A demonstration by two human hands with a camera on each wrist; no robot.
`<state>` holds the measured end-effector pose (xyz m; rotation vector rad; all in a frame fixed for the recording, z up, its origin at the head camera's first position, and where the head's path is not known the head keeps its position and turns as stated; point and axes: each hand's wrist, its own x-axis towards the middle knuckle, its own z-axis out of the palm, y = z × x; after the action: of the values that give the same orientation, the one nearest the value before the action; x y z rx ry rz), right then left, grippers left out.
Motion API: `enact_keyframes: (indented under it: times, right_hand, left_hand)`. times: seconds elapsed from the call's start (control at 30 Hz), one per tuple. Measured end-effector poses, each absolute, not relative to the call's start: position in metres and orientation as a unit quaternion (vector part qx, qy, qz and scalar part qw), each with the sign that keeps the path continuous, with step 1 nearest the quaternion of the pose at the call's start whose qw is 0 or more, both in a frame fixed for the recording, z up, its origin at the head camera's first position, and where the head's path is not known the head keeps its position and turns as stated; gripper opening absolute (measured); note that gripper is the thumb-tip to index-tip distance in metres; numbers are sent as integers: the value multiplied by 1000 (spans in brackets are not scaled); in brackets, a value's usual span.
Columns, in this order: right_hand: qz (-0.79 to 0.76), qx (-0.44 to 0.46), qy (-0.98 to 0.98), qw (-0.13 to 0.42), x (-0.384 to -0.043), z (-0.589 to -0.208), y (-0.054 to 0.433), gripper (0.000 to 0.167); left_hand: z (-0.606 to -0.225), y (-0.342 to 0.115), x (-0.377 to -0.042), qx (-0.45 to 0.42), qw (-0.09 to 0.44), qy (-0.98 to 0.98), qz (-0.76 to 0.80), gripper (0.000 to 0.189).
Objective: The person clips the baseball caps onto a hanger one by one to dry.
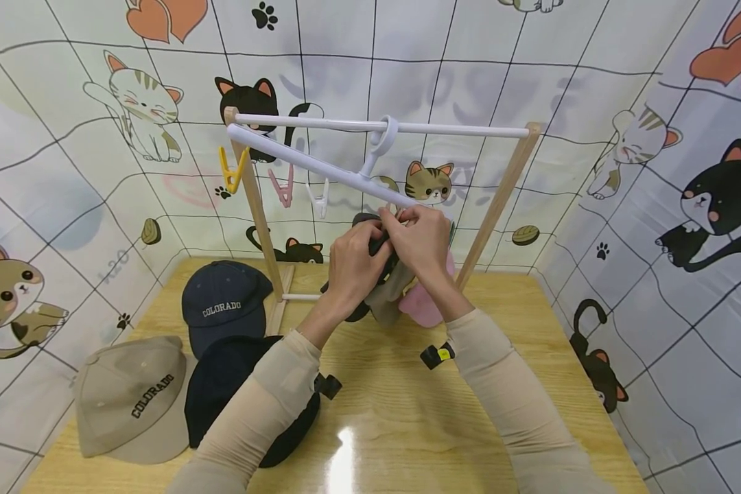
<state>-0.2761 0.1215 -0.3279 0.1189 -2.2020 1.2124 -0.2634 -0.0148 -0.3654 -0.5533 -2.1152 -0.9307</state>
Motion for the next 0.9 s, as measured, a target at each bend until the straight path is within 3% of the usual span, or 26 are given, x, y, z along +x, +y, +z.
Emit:
enact_keyframes:
  times: [0.9]
  right_hand:
    - [447, 135, -844, 263, -269, -333, 136, 29]
  left_hand:
    - [-377, -30, -266, -232, 341, -820, -398, 26]
